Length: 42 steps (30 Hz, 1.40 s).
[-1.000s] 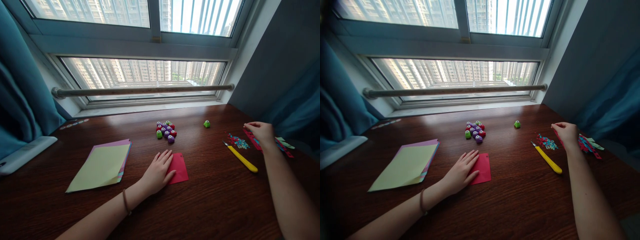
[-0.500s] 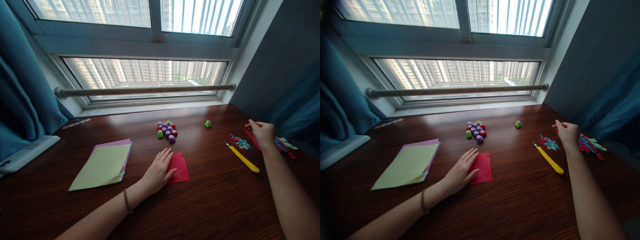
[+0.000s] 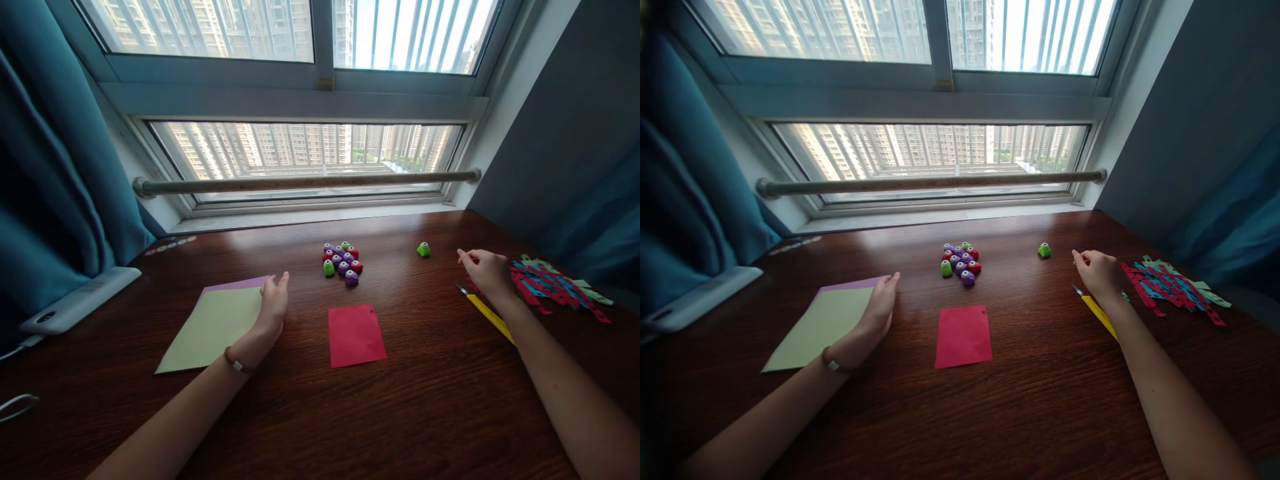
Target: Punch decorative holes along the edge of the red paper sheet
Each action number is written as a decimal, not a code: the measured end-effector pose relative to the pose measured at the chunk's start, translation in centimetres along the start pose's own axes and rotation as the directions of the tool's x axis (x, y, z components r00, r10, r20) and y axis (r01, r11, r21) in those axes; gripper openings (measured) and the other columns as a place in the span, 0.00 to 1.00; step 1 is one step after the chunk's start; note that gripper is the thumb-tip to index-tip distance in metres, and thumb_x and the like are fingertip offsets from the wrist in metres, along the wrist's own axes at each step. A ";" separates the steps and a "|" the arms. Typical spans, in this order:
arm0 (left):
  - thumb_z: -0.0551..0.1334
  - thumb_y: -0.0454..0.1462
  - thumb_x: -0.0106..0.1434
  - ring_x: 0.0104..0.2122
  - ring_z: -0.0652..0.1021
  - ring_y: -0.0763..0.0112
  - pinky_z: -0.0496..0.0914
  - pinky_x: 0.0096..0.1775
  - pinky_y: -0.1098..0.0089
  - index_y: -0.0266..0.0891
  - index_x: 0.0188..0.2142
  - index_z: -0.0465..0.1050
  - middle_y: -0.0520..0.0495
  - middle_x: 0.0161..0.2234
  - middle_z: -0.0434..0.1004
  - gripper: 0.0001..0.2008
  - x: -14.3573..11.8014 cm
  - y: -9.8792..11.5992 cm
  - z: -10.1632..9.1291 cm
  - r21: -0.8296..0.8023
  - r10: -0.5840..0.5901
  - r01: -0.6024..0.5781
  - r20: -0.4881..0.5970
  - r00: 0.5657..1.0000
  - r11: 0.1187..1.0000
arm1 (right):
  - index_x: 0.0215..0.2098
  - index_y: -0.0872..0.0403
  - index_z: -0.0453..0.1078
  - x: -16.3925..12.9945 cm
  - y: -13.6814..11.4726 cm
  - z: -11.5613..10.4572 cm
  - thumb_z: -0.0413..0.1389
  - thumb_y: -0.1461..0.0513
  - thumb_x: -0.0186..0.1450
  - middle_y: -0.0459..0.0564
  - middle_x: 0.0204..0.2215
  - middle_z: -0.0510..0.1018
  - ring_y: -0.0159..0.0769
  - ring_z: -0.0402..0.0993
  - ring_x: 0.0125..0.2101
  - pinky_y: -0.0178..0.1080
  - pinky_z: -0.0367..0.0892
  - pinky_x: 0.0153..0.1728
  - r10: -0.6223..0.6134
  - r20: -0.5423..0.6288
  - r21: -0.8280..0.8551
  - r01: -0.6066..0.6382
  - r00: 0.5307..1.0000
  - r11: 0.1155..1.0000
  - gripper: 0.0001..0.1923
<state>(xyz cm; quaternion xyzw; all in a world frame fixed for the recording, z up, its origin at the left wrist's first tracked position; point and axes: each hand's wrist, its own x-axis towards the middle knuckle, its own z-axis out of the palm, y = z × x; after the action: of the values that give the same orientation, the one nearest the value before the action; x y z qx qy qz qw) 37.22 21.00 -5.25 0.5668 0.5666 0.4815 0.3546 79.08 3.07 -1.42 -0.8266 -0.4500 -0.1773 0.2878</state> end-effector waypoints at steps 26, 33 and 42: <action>0.53 0.44 0.64 0.61 0.51 0.57 0.51 0.58 0.53 0.33 0.59 0.53 0.38 0.61 0.52 0.27 -8.1 1.6 1.0 0.231 0.437 -0.853 0.778 0.451 0.469 | 0.56 0.55 0.56 -8.4 -12.9 3.1 0.50 0.55 0.64 0.54 0.55 0.63 0.40 0.57 0.54 0.43 0.57 0.55 -0.767 0.263 0.410 0.651 0.586 0.638 0.24; 0.52 0.45 0.64 0.60 0.53 0.58 0.50 0.58 0.54 0.33 0.57 0.56 0.37 0.60 0.54 0.26 -8.1 1.7 1.0 0.242 0.414 -0.858 0.795 0.443 0.453 | 0.62 0.55 0.46 -6.8 -14.3 4.5 0.48 0.52 0.64 0.55 0.60 0.56 0.40 0.49 0.60 0.46 0.53 0.58 -0.841 0.246 0.486 0.689 0.482 0.537 0.32; 0.52 0.44 0.64 0.60 0.54 0.55 0.51 0.57 0.51 0.33 0.57 0.57 0.36 0.60 0.54 0.25 -8.1 1.8 0.9 0.218 0.420 -0.854 0.796 0.436 0.472 | 0.63 0.50 0.44 -6.1 -16.1 6.2 0.48 0.54 0.65 0.51 0.60 0.56 0.43 0.42 0.61 0.52 0.50 0.58 -0.842 0.206 0.531 0.666 0.499 0.524 0.32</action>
<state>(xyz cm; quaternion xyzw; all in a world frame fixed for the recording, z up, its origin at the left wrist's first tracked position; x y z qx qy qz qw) 39.49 12.96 -4.96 0.9526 0.2461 0.1484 0.0995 62.41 10.03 -4.46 -0.4799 -0.8484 -0.0041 0.2233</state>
